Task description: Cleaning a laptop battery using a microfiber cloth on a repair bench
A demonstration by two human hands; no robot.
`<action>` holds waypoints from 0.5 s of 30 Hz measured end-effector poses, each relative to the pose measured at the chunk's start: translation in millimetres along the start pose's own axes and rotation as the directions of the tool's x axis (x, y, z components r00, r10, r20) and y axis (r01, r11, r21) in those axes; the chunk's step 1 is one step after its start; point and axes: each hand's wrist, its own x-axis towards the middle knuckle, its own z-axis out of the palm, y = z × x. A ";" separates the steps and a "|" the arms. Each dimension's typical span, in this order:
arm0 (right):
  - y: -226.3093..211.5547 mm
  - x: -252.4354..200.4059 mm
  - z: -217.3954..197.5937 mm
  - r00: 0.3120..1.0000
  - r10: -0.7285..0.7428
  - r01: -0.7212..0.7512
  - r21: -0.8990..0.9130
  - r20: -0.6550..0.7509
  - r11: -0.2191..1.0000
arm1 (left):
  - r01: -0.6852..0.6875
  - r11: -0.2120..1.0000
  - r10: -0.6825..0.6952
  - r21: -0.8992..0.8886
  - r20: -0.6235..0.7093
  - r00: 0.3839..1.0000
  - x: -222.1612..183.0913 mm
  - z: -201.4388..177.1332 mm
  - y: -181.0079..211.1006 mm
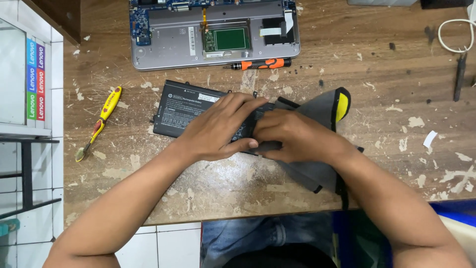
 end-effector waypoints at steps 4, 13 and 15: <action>-11.5 3.9 -14.3 0.997 0.001 -0.001 0.004 0.082 1.000 | -0.001 1.000 0.001 0.003 0.005 1.000 -0.2 1.6 -2.0; -15.4 3.4 -11.4 0.995 0.006 -0.011 0.050 0.104 0.999 | -0.010 1.000 0.010 0.021 -0.008 1.000 -1.7 1.3 -1.8; -13.4 0.6 -13.7 0.976 0.007 -0.031 0.109 0.216 0.994 | -0.003 1.000 0.003 0.011 0.000 1.000 -1.6 0.5 -0.6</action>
